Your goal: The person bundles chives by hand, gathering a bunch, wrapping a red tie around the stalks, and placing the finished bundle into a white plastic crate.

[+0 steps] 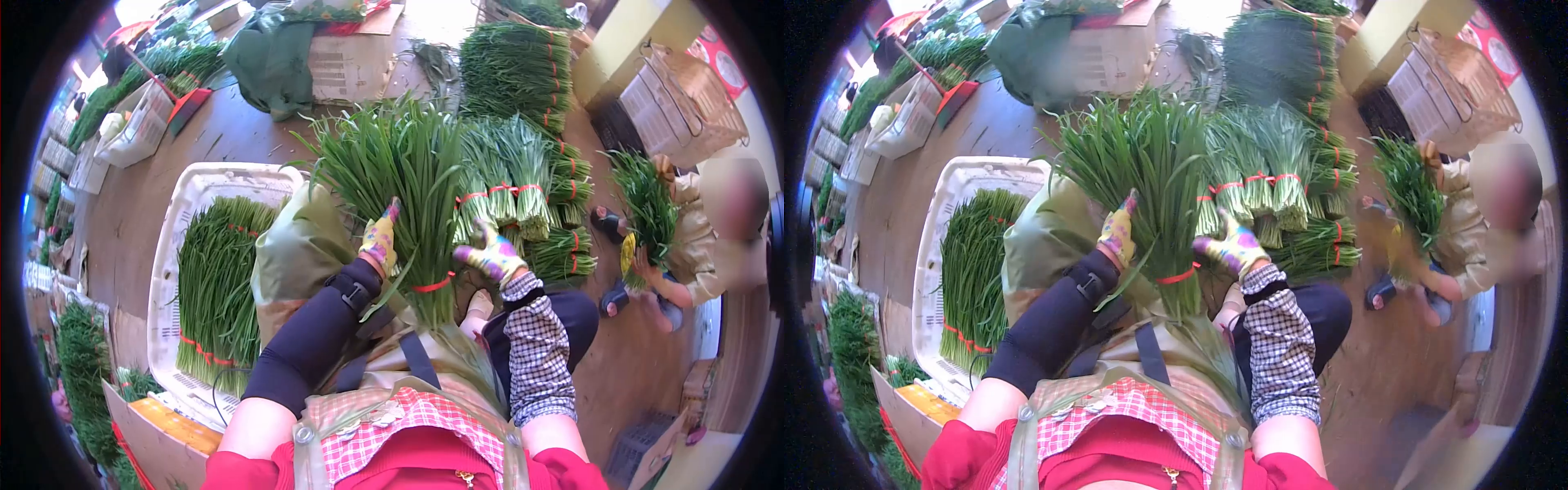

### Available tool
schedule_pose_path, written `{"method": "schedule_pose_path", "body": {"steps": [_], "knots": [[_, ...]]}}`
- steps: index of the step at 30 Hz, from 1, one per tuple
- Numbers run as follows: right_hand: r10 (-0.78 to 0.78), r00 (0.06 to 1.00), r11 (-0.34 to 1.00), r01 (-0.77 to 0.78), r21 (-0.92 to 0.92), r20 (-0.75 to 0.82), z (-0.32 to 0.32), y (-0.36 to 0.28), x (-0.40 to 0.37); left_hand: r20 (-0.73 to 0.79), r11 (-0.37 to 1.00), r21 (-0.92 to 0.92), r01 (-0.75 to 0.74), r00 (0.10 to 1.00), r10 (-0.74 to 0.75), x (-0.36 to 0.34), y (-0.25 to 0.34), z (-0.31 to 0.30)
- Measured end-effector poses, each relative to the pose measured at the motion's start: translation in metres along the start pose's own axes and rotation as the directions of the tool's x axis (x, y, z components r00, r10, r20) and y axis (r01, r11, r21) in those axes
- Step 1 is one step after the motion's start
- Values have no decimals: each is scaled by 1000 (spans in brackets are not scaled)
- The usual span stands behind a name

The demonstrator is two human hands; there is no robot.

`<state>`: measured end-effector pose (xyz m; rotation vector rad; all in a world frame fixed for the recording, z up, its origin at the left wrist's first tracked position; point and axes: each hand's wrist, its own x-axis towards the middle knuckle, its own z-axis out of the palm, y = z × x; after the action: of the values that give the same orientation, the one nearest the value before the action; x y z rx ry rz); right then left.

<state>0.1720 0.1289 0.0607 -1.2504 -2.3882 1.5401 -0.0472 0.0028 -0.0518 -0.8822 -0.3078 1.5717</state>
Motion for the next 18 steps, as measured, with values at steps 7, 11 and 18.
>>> {"method": "schedule_pose_path", "body": {"steps": [7,11,18], "knots": [[-120,975,894,25,447,185,61,29,2,69,318,928,-195,927,368,-29,-60,52],[-192,959,642,-37,766,207,42,-2,1,387,11,899,-438,806,449,-23,-61,48],[-235,896,274,-310,910,376,23,13,5,118,-271,963,12,881,458,-19,-66,47]]}}
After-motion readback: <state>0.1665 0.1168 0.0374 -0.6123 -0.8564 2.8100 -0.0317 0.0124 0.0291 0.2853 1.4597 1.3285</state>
